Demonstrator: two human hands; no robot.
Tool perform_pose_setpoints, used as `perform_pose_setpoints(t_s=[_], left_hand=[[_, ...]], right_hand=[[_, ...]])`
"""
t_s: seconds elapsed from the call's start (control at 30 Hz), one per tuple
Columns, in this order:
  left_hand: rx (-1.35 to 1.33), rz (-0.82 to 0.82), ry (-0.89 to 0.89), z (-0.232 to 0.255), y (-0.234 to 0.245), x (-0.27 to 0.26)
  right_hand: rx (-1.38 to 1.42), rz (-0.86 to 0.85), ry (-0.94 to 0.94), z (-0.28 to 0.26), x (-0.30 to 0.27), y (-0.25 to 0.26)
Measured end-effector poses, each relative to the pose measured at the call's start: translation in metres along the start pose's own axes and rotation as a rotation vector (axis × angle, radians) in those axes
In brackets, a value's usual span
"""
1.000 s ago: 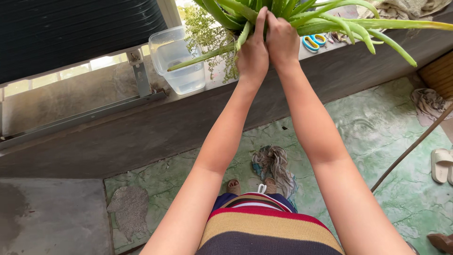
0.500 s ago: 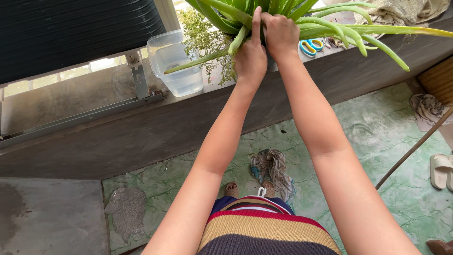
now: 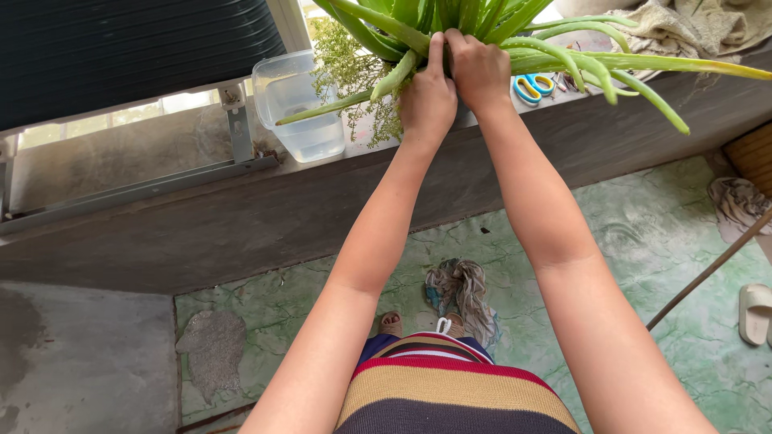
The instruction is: The person removes dead leaves and debris from potted aloe vera and other plants by hand, placing the discarded material on the ledge.
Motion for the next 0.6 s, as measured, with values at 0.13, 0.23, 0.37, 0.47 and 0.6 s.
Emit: perform_pose_setpoints(t_s=[0.13,0.23,0.37,0.47,0.6], left_hand=[[0.033,-0.032,0.035,0.001,0.007,-0.001],[0.039,-0.017,0.029,0.000,0.005,-0.004],[0.070,0.005,0.035,-0.001,0.005,-0.004],[0.072,-0.003,0.040,0.000,0.007,-0.010],[0.084,0.012,0.036,0.002,0.008,-0.019]], right_hand=[[-0.027,0.002,0.029,0.002,0.000,0.001],[0.005,-0.006,0.038,0.003,-0.001,0.003],[0.041,-0.012,0.039,0.003,0.000,0.005],[0.070,-0.005,0.044,0.003,-0.001,0.007],[0.107,-0.020,0.047,0.003,-0.002,0.009]])
Point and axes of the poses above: each hand's wrist, its own x-axis towards the middle knuckle, its own y-axis out of the back of the hand, z = x × y, the point moved 1 cm from there along x, towards the middle knuckle, and after that the axes turned 12 degrees about -z, right-handed, at the moved point
